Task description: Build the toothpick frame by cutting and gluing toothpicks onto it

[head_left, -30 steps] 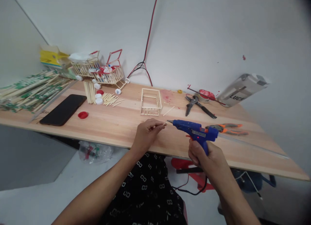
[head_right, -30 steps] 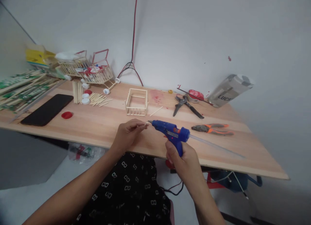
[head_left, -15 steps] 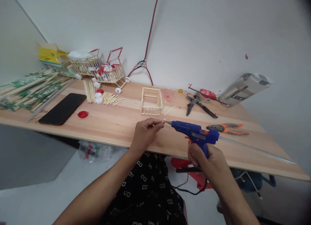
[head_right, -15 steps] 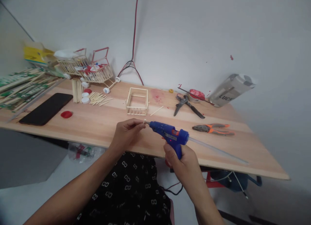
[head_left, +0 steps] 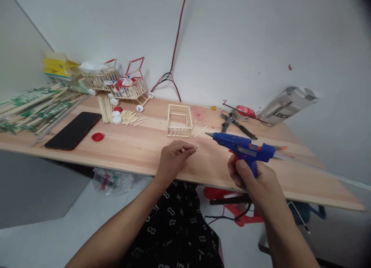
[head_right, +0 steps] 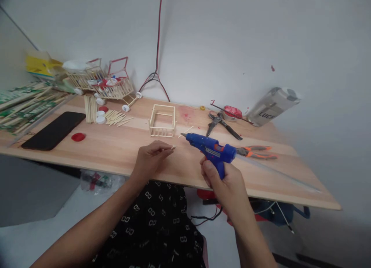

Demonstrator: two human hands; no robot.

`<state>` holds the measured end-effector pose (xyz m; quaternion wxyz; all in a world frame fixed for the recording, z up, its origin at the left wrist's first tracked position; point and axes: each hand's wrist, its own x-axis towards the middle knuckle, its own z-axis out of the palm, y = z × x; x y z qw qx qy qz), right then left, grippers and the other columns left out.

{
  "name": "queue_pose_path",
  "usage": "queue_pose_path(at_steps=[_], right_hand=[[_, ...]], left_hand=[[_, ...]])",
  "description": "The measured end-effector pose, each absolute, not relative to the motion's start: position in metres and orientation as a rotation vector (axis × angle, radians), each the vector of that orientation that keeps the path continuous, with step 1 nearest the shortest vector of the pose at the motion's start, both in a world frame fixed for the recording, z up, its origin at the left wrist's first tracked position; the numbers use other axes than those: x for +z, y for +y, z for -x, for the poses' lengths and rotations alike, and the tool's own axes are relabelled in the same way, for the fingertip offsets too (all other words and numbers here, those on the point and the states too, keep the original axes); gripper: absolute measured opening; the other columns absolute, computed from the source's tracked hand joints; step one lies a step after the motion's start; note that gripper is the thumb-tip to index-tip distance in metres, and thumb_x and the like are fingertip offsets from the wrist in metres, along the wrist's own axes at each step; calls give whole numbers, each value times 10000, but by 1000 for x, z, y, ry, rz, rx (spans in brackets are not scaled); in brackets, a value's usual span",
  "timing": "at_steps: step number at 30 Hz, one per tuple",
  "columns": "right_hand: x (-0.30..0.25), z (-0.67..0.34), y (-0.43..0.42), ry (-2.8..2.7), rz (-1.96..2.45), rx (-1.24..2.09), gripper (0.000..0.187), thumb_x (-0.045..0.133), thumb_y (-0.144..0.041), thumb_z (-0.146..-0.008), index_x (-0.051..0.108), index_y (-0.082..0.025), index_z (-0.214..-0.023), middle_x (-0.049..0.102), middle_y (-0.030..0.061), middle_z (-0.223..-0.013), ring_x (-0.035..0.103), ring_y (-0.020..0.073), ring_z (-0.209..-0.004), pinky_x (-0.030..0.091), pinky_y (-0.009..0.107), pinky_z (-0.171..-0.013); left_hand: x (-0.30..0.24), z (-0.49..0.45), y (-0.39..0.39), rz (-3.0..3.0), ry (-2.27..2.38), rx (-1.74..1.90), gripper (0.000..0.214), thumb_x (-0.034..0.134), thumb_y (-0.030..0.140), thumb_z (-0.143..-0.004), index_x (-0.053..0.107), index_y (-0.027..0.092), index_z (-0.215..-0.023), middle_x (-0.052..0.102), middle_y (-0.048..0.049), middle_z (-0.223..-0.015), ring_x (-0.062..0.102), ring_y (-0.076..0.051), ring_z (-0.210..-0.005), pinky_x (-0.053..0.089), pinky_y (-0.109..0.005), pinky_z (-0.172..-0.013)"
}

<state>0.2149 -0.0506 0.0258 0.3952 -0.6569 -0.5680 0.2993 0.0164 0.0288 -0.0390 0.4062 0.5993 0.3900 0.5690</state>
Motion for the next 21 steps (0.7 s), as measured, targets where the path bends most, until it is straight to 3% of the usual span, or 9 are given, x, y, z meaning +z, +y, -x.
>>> queue_pose_path(at_steps=[7,13,17,21], right_hand=[[19,-239,-45,-1705,1855,198,366,566,-532,-822,621,-212,-993,678,62,-850,624,228,-738,452,303,-642],[13,-307,-20,-1674,2177,-155,415,518,-464,-875,550,-167,-1163,633,154,-1051,609,267,-856,407,328,-658],[10,-366,-7,-1646,2395,-218,454,389,-443,-945,543,-95,-1192,608,223,-1061,587,281,-909,378,348,-661],[-3,-408,1,-1680,2439,-219,482,431,-457,-936,539,-85,-1222,590,244,-1110,565,294,-980,389,351,-704]], left_hand=[[-35,-15,29,-1357,818,1522,105,733,173,-753,758,270,-784,703,-13,-841,633,-151,-861,515,-319,-790],[-37,-14,31,-1276,767,1575,115,743,165,-738,761,261,-799,683,-10,-836,623,-140,-852,517,-316,-804],[-39,-14,32,-1276,772,1570,131,745,155,-737,763,275,-787,684,-4,-826,621,-138,-854,508,-310,-801],[-38,-14,33,-1281,797,1550,113,746,168,-738,764,269,-785,699,-7,-831,629,-140,-846,507,-312,-795]])
